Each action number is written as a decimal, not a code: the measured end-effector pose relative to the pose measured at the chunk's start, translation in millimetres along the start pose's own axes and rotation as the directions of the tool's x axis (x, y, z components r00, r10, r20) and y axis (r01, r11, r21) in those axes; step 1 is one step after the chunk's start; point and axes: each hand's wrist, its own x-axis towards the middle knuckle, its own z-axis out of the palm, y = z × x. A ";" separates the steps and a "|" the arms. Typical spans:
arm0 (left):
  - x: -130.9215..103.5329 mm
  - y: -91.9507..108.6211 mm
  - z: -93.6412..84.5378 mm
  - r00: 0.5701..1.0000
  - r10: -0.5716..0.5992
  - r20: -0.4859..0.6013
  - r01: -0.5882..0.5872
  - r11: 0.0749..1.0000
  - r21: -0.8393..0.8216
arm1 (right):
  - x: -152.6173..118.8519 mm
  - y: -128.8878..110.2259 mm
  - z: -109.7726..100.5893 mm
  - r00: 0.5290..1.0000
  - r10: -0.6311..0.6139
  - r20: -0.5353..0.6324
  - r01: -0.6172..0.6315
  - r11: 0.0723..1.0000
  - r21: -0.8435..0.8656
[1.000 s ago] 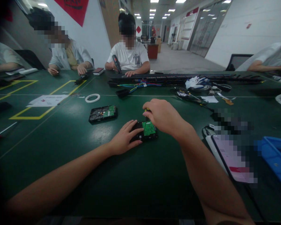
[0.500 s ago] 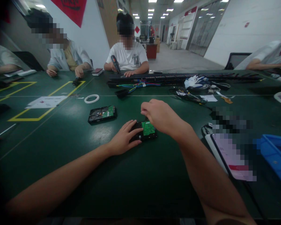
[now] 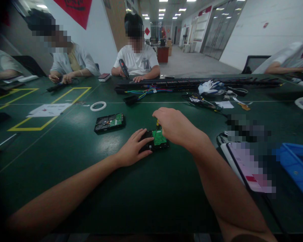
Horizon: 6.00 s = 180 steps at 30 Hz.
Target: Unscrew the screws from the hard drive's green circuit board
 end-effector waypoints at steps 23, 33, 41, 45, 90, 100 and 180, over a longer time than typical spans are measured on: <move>0.6 4.0 -3.2 1.000 -0.008 0.008 0.008 1.000 0.006 | 5.2 -4.7 0.8 1.000 -0.019 -0.001 0.019 0.996 0.082; 0.0 2.7 -3.1 1.000 -0.007 0.011 0.007 1.000 0.002 | 1.5 -2.3 0.1 0.999 0.032 0.026 -0.032 0.999 0.020; 0.4 0.1 -0.7 1.000 0.006 0.011 -0.006 1.000 0.007 | 1.3 -2.2 -1.4 0.999 -0.023 0.041 0.021 0.999 0.042; 0.1 1.3 -2.6 1.000 0.001 0.013 -0.001 1.000 0.010 | 2.3 -6.8 -3.3 0.999 -0.029 0.029 0.028 0.998 0.057; 0.6 1.7 -1.4 1.000 0.002 0.000 -0.002 1.000 0.005 | 4.8 -6.9 -1.0 1.000 0.014 0.005 -0.014 0.999 -0.043; -0.2 -0.3 1.0 1.000 0.006 -0.010 -0.006 1.000 0.008 | 3.4 -11.0 -2.3 0.999 0.002 0.045 -0.004 0.999 0.041; 0.2 3.0 -3.5 1.000 0.007 -0.012 -0.007 1.000 -0.001 | 6.0 -17.9 1.3 0.946 0.267 0.186 -0.234 0.955 -0.180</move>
